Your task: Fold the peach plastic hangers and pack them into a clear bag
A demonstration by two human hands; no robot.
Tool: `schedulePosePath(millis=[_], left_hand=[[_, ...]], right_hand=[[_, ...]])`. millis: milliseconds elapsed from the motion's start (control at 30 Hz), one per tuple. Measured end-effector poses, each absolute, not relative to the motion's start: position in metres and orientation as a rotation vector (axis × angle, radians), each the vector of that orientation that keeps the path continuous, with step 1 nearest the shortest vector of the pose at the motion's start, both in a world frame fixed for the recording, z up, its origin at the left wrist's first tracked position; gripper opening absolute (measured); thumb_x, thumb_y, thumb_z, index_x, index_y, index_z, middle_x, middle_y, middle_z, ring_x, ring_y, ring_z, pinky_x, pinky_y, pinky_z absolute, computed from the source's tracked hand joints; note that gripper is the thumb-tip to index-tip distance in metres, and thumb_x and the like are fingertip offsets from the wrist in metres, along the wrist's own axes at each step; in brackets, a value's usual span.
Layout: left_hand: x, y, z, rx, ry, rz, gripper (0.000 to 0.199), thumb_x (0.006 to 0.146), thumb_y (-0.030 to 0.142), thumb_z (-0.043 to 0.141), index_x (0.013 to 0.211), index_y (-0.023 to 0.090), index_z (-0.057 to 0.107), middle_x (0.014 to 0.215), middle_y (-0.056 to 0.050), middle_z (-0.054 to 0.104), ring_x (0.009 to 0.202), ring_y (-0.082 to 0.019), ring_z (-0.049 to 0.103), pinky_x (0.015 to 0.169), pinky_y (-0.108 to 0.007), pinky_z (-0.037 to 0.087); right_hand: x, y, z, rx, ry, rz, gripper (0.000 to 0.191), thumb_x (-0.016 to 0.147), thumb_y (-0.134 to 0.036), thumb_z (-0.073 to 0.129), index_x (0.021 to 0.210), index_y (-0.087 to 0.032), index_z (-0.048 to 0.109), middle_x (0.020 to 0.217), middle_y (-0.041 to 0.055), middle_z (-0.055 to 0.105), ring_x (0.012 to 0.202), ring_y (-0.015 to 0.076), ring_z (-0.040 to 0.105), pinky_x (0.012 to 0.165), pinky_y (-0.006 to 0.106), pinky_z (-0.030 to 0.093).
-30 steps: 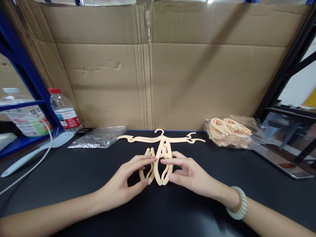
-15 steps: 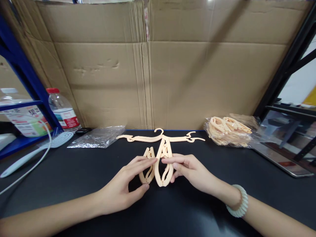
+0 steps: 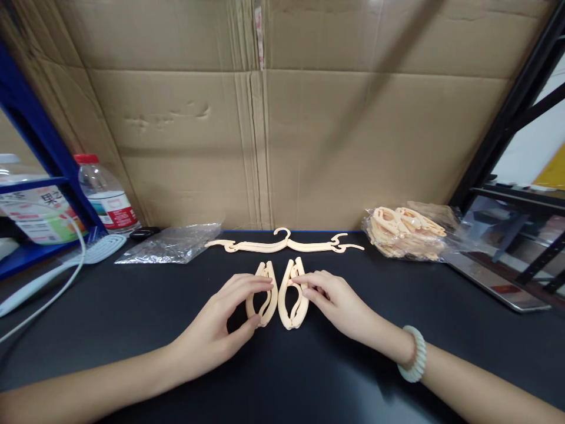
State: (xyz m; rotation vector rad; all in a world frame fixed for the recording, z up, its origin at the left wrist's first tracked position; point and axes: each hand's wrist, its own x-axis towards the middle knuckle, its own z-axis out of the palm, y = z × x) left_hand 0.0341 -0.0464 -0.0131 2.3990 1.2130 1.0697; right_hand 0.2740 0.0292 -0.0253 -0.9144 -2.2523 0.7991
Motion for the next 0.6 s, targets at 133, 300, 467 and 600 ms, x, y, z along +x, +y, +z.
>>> schedulePosePath(millis=[133,300,467,600], left_hand=[[0.035,-0.050,-0.010,2.460,1.201,0.971,0.042,0.079,0.004,0.051,0.116,0.022,0.055,0.121,-0.005,0.060,0.115,-0.021,0.051,0.100,-0.039,0.043],[0.036,-0.059,-0.008,2.560,1.263,0.750,0.040,0.080,0.007,0.052,0.115,0.026,0.055,0.121,-0.003,0.060,0.114,-0.023,0.051,0.095,-0.042,0.044],[0.037,-0.064,-0.006,2.617,1.315,0.632,0.039,0.083,0.015,0.055,0.121,0.025,0.054,0.126,-0.005,0.058,0.118,-0.025,0.049,0.099,-0.044,0.041],[0.037,-0.064,-0.004,2.625,1.308,0.597,0.038,0.086,0.022,0.056,0.124,0.021,0.053,0.130,-0.008,0.057,0.119,-0.026,0.049,0.102,-0.045,0.041]], right_hand=[[0.274,0.027,-0.025,-0.879,-2.319,0.650,0.033,0.096,-0.036,0.046,0.124,-0.023,0.059,0.085,0.0034,0.060,0.077,0.0158,0.056,0.076,0.031,0.049],[0.277,0.016,-0.015,-0.701,-2.466,0.580,0.039,0.091,-0.033,0.057,0.129,-0.025,0.053,0.106,0.0060,0.055,0.094,0.0163,0.055,0.088,0.031,0.048],[0.277,0.009,-0.011,-0.620,-2.656,0.448,0.034,0.092,-0.030,0.054,0.127,-0.028,0.055,0.120,0.0070,0.050,0.111,0.0186,0.049,0.099,0.033,0.043],[0.276,0.012,-0.011,-0.615,-2.710,0.386,0.036,0.094,-0.026,0.049,0.131,-0.028,0.050,0.131,0.0084,0.046,0.120,0.0207,0.044,0.104,0.037,0.041]])
